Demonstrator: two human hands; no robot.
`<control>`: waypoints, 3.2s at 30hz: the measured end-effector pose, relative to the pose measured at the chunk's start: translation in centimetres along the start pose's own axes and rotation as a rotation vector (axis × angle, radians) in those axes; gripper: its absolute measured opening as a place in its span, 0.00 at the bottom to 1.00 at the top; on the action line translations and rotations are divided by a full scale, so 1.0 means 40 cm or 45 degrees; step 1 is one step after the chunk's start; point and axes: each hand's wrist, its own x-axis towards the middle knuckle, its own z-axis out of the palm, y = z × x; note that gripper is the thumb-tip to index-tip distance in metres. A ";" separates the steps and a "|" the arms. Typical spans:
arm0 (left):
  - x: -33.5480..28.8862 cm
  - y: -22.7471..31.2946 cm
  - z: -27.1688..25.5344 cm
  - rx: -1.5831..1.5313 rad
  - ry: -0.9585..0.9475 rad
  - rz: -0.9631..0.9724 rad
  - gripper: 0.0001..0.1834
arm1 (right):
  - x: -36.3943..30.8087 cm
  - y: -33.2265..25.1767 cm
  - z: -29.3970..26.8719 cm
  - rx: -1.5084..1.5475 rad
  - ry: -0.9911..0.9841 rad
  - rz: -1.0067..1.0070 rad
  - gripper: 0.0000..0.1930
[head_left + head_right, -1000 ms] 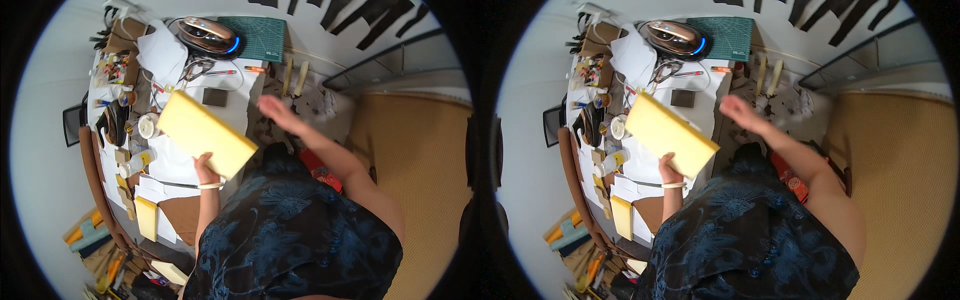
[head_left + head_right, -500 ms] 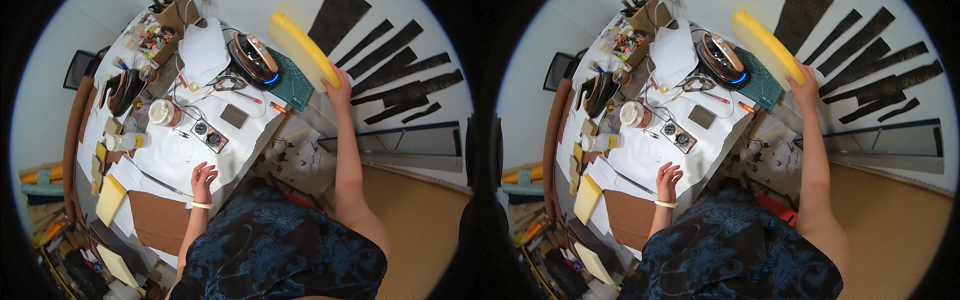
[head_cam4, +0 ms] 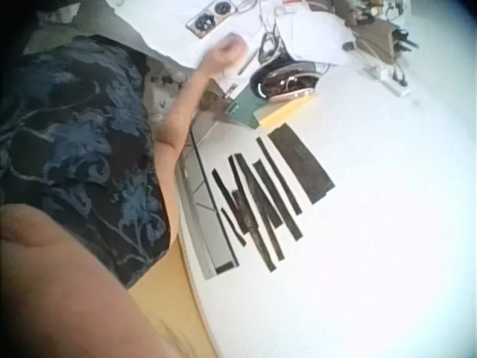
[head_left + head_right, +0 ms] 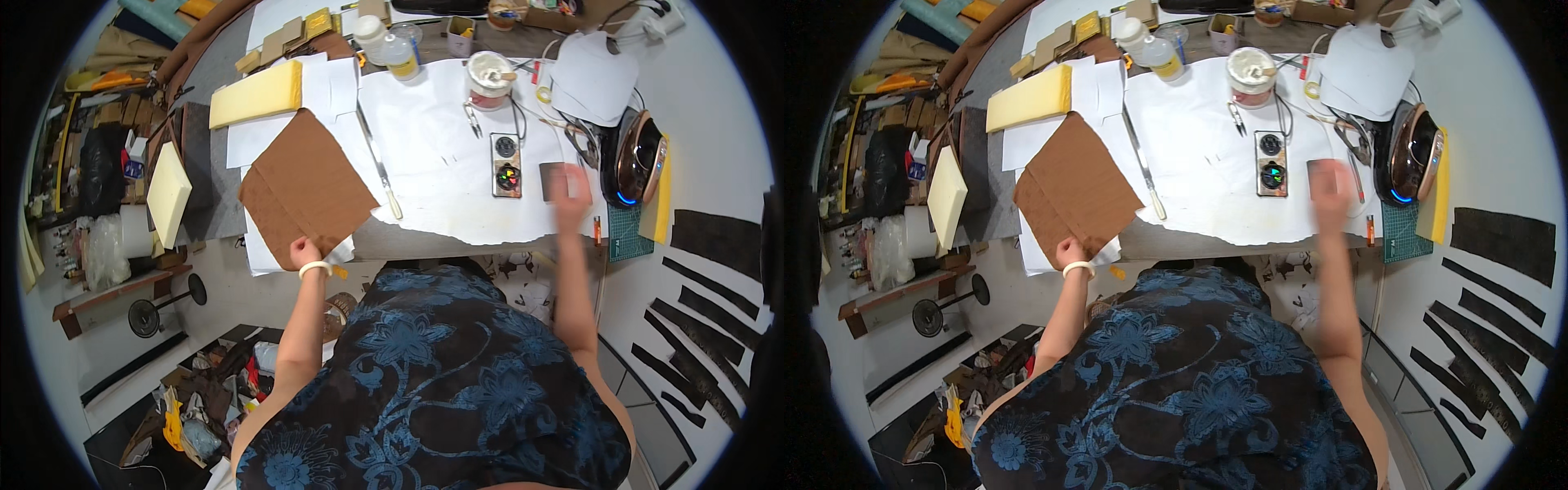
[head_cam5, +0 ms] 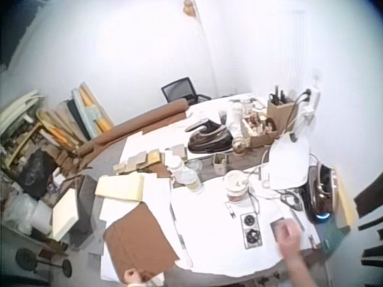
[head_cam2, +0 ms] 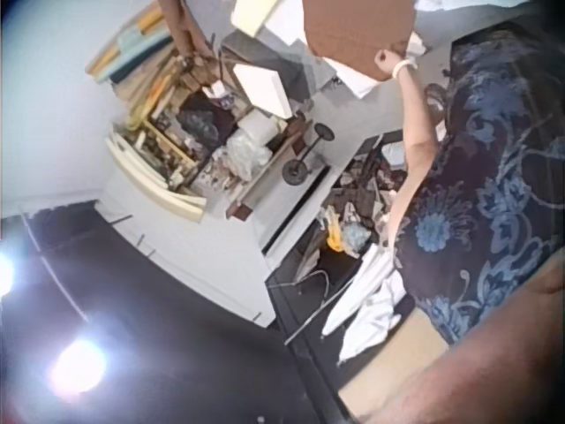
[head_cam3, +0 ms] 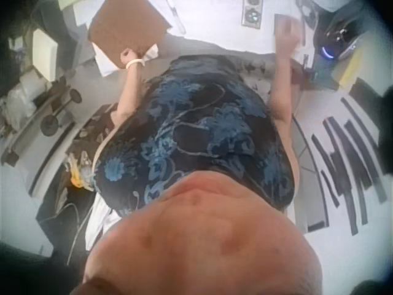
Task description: The person irons a brown fabric piece on a table. They place a rectangular foam pad onto the fabric and apply glue to the edges of the foam using a brush. The person then folds the fabric over the foam to encase it, forming a cushion.
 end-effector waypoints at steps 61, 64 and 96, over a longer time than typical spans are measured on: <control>-0.008 0.075 0.095 -0.271 -0.238 0.023 0.17 | 1.541 0.021 -0.216 -1.033 0.294 0.260 0.17; -0.045 0.142 0.110 -0.306 -0.278 0.086 0.19 | 1.672 0.111 -0.229 -0.460 0.360 0.347 0.22; -0.267 0.653 -0.175 -1.377 -0.662 -0.682 0.17 | -0.122 -0.163 0.644 0.898 -1.369 1.787 0.35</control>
